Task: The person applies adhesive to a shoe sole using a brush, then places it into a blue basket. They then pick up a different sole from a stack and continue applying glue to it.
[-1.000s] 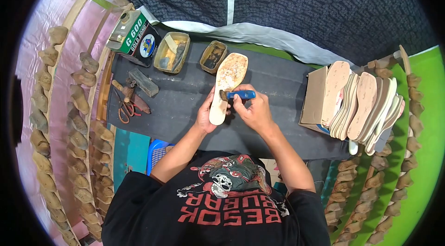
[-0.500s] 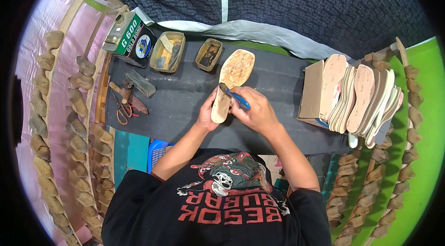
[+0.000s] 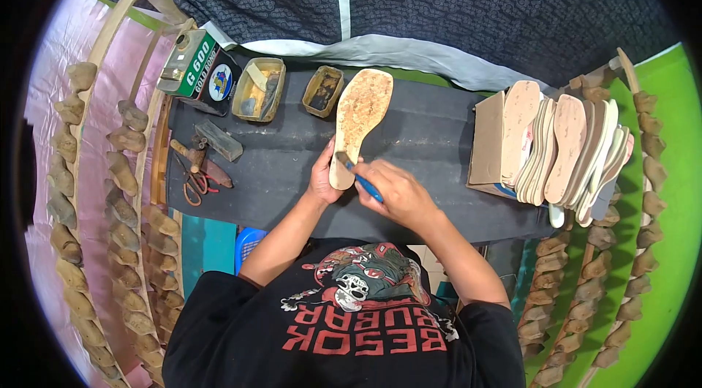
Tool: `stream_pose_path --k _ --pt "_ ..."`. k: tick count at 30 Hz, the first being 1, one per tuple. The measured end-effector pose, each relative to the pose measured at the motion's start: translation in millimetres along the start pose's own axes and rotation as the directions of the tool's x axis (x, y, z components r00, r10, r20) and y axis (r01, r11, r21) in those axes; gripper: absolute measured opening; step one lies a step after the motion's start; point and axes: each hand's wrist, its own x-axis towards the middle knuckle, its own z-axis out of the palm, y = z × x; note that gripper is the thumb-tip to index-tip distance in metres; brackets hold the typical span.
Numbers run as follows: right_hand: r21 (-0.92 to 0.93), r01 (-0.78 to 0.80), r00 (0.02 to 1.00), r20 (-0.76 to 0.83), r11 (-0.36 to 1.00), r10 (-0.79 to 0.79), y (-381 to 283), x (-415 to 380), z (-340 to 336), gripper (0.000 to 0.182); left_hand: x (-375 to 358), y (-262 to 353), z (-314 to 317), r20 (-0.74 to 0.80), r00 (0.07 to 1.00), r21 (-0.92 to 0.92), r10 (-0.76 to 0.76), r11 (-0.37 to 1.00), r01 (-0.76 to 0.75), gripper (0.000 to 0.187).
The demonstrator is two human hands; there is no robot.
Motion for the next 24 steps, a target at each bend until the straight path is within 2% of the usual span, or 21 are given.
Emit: stream_pose_path --k 1,4,8,9,13,16,20,23,24 --pt "-0.029 0.008 0.999 -0.049 1.0 -0.01 2.8 3.0 -2.1 0.033 -0.1 -1.5 2.9 -0.025 1.0 -0.001 -0.001 1.0 0.001 0.054" --pt "-0.035 -0.056 0.994 -0.099 0.998 0.052 7.1 10.9 -11.4 0.032 -8.5 -6.8 12.7 0.053 0.998 0.026 -0.044 0.999 0.043 0.054" --pt "-0.054 -0.089 0.995 0.031 0.995 0.091 8.0 5.0 -11.6 0.034 -9.7 -20.4 10.4 0.046 0.997 -0.034 -0.06 0.997 0.062 0.054" --pt "-0.029 -0.094 0.994 0.048 0.995 0.096 7.7 3.1 -10.4 0.035 -9.4 -24.0 7.5 -0.005 0.997 -0.068 -0.071 0.995 0.07 0.054" --pt "0.033 -0.118 0.982 0.152 0.992 0.112 -2.9 -3.0 -11.1 0.035 -11.3 -18.2 18.4 0.013 0.999 -0.042 -0.03 0.999 0.03 0.053" --pt "0.066 -0.111 0.98 0.174 0.992 0.098 -6.2 -2.2 -12.0 0.035 -9.9 -12.3 10.4 0.049 0.995 -0.067 -0.085 0.994 0.088 0.054" --pt "0.069 -0.106 0.987 0.125 0.992 0.097 4.1 1.6 -14.4 0.035 -8.1 -10.4 35.6 -0.138 0.986 -0.196 -0.089 0.979 0.06 0.054" --pt "0.046 -0.081 0.996 0.026 0.996 0.08 21.4 7.8 -17.2 0.033 -12.9 -16.0 18.9 0.076 0.993 -0.104 -0.092 0.99 0.1 0.055" --pt "0.057 -0.089 0.996 -0.003 0.994 0.089 25.4 9.2 -16.3 0.031 -14.7 -20.0 14.4 0.071 0.992 -0.087 -0.102 0.99 0.108 0.056"
